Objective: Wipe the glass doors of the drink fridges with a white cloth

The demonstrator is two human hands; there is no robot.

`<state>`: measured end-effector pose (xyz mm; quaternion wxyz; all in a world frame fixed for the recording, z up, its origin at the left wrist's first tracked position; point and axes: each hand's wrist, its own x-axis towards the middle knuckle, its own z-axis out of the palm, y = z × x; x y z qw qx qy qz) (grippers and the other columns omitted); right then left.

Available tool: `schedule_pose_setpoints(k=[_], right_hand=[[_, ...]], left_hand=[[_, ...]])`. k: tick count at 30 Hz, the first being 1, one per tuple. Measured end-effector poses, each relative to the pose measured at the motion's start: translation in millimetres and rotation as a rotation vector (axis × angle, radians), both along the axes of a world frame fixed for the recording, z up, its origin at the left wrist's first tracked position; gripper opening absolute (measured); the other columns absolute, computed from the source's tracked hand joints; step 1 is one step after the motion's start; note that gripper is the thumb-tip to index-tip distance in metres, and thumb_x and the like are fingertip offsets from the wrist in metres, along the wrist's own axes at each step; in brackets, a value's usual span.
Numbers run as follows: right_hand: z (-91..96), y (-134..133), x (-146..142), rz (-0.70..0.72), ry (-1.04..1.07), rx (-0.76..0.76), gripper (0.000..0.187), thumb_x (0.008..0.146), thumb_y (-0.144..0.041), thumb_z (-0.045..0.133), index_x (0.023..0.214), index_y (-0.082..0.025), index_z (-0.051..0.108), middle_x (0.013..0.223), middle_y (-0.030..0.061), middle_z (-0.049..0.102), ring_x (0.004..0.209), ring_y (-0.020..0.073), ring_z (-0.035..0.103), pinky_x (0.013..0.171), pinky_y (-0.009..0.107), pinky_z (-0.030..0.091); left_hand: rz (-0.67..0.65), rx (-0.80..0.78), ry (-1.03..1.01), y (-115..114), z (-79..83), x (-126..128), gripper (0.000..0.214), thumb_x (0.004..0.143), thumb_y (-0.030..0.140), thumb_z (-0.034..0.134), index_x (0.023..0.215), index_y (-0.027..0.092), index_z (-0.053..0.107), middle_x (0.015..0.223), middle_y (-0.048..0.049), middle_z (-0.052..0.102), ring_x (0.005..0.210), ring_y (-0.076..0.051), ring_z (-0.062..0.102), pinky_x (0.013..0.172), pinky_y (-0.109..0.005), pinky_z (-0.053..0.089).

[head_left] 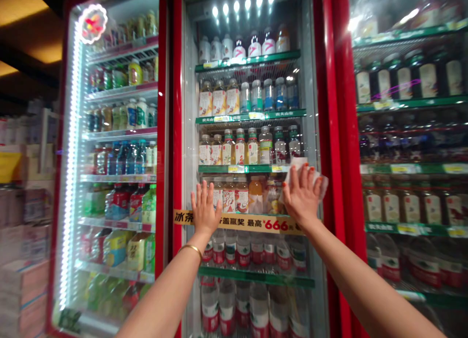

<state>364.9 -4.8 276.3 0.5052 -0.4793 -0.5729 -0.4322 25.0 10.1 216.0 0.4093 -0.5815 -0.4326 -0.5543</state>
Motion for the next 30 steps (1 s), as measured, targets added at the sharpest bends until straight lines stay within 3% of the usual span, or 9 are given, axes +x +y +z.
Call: schedule_pose_setpoints(k=[2,4,9,13,16,20,24,28,30], right_hand=[[9.8,-0.7,-28.1,-0.011,0.060,0.033,0.082,0.110,-0.042,0.031,0.175,-0.013,-0.008,0.183,0.0218,0.003,0.170,0.0497,0.009,0.126,0.090,0.015],[2.9,-6.7,-62.9,0.031,-0.144,0.033,0.079,0.109,-0.044,0.032,0.177,-0.021,0.000,0.183,0.0128,0.015,0.170,0.0446,0.016,0.130,0.085,0.015],[-38.7,-27.1,-64.4,0.150,-0.792,0.047,0.056,0.101,-0.069,0.045,0.157,-0.070,0.042,0.167,-0.0379,0.034,0.168,0.0042,0.021,0.131,0.027,0.037],[9.3,-22.7,0.6,0.071,-0.523,0.091,0.070,0.108,-0.045,0.040,0.176,-0.039,0.021,0.180,-0.0066,0.032,0.173,0.0210,0.013,0.139,0.060,0.025],[58.8,-8.2,-15.9,0.037,-0.170,0.079,0.076,0.111,-0.040,0.035,0.177,-0.020,0.004,0.183,0.0157,0.019,0.172,0.0426,0.002,0.128,0.090,0.009],[52.6,-5.0,-96.8,0.194,-0.641,-0.026,0.065,0.111,-0.054,0.040,0.174,-0.040,0.028,0.182,-0.0063,0.025,0.173,0.0306,0.014,0.140,0.067,0.011],[64.5,-7.8,-118.9,0.319,-1.188,-0.077,0.049,0.106,-0.063,0.051,0.155,-0.059,0.053,0.171,-0.0275,0.041,0.167,0.0115,0.030,0.139,0.034,0.022],[145.5,-0.9,-129.7,0.221,-0.740,-0.040,0.061,0.113,-0.052,0.036,0.173,-0.038,0.031,0.182,-0.0073,0.024,0.173,0.0274,0.013,0.141,0.065,0.002],[157.9,2.4,-156.0,0.178,-0.466,-0.025,0.062,0.114,-0.049,0.034,0.173,-0.032,0.030,0.184,-0.0015,0.022,0.173,0.0357,0.008,0.136,0.077,0.000]], left_hand=[[-0.001,0.013,0.004,0.6,-0.3,0.3,0.074,0.109,0.038,0.047,0.177,0.027,0.018,0.185,-0.0105,0.020,0.174,-0.028,0.013,0.143,-0.059,0.009],[-0.009,0.027,0.008,1.5,-1.2,0.6,0.074,0.109,0.037,0.048,0.177,0.027,0.019,0.184,-0.0106,0.022,0.174,-0.028,0.014,0.142,-0.059,0.010],[-0.052,0.058,0.027,-3.3,-1.2,-4.9,0.072,0.109,0.032,0.046,0.177,0.028,0.022,0.183,-0.0104,0.028,0.173,-0.028,0.019,0.142,-0.058,0.013],[-0.070,0.066,0.081,-11.6,8.7,-21.9,0.064,0.109,0.033,0.047,0.172,0.036,0.035,0.177,-0.0031,0.043,0.166,-0.025,0.037,0.140,-0.049,0.022],[-0.059,0.078,0.085,-9.7,17.3,-30.7,0.068,0.109,0.038,0.050,0.174,0.035,0.031,0.175,-0.0036,0.046,0.164,-0.024,0.041,0.140,-0.047,0.023],[-0.029,0.136,0.021,1.2,18.2,-30.3,0.078,0.109,0.042,0.047,0.178,0.026,0.013,0.184,-0.0107,0.025,0.173,-0.030,0.017,0.143,-0.056,0.007],[-0.042,0.179,0.000,5.5,13.0,-27.7,0.076,0.111,0.045,0.041,0.178,0.026,0.012,0.186,-0.0112,0.019,0.174,-0.032,0.012,0.142,-0.060,0.006],[-0.046,0.179,-0.008,4.8,10.1,-28.3,0.075,0.111,0.046,0.039,0.178,0.023,0.012,0.185,-0.0135,0.021,0.174,-0.031,0.014,0.142,-0.060,0.006],[-0.020,0.197,-0.027,5.1,8.2,-29.2,0.076,0.111,0.045,0.040,0.178,0.024,0.012,0.185,-0.0131,0.021,0.174,-0.031,0.013,0.142,-0.060,0.009]])
